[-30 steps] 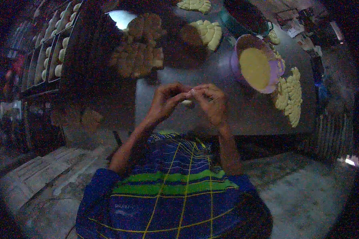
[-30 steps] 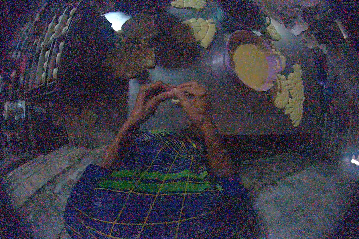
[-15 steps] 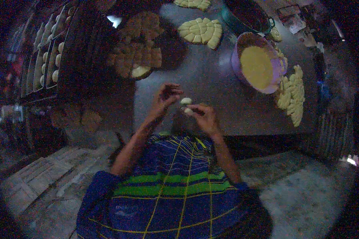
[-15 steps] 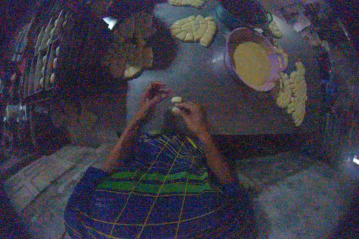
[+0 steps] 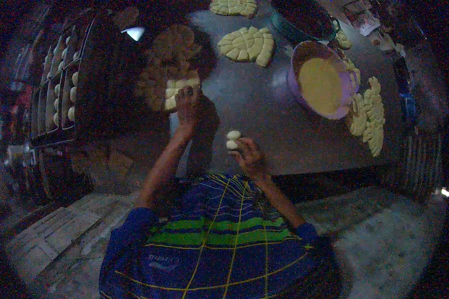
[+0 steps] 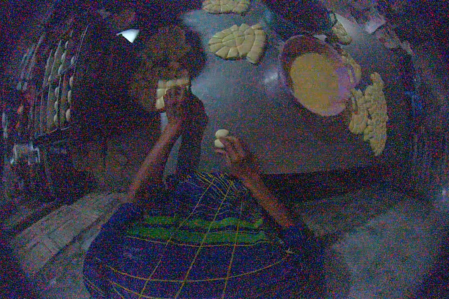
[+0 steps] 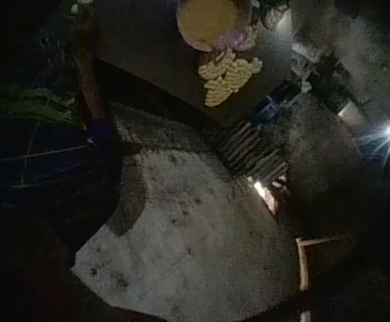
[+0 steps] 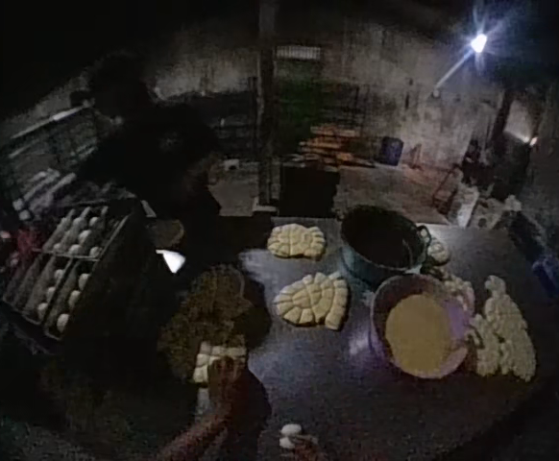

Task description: The person shapes pieces of dough by hand, dips them into a bowl of liquid, and arranges them in metal baking pans.

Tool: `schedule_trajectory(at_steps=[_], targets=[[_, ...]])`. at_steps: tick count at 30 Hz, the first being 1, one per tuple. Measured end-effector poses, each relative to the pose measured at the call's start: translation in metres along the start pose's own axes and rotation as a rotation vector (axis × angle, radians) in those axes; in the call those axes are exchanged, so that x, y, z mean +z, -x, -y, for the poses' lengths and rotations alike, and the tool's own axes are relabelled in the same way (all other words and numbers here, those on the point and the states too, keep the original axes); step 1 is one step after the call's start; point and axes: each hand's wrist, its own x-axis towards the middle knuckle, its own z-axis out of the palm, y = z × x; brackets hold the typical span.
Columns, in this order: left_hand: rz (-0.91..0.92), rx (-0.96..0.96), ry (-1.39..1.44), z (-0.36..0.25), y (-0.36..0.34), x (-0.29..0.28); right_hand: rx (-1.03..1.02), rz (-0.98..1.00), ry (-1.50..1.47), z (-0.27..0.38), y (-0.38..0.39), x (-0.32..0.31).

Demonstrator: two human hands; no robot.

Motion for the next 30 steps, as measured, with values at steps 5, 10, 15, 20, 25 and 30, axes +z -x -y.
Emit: schedule_trajectory(at_steps=[5,10,15,20,25,30], targets=[[-0.086,0.005,0.133,-0.002,0.010,-0.006,0.370,0.071,-0.334,0.014,-0.028,0.001],[0.030,-0.225,1.035,-0.055,0.023,-0.069,0.453,-0.170,-0.979,0.027,-0.086,0.026],[0.309,-0.375,1.457,-0.086,0.041,-0.104,0.540,0.039,-1.025,0.012,-0.096,-0.004],[-0.035,-0.322,0.925,-0.148,0.042,-0.157,0.580,-0.025,-1.170,-0.013,-0.072,-0.025],[-0.234,0.392,0.604,-0.202,0.043,-0.160,1.000,-0.060,-1.755,-0.005,-0.030,-0.059],[-0.361,0.687,0.619,-0.246,0.040,-0.141,0.957,-0.097,-1.845,-0.024,-0.011,-0.096]])
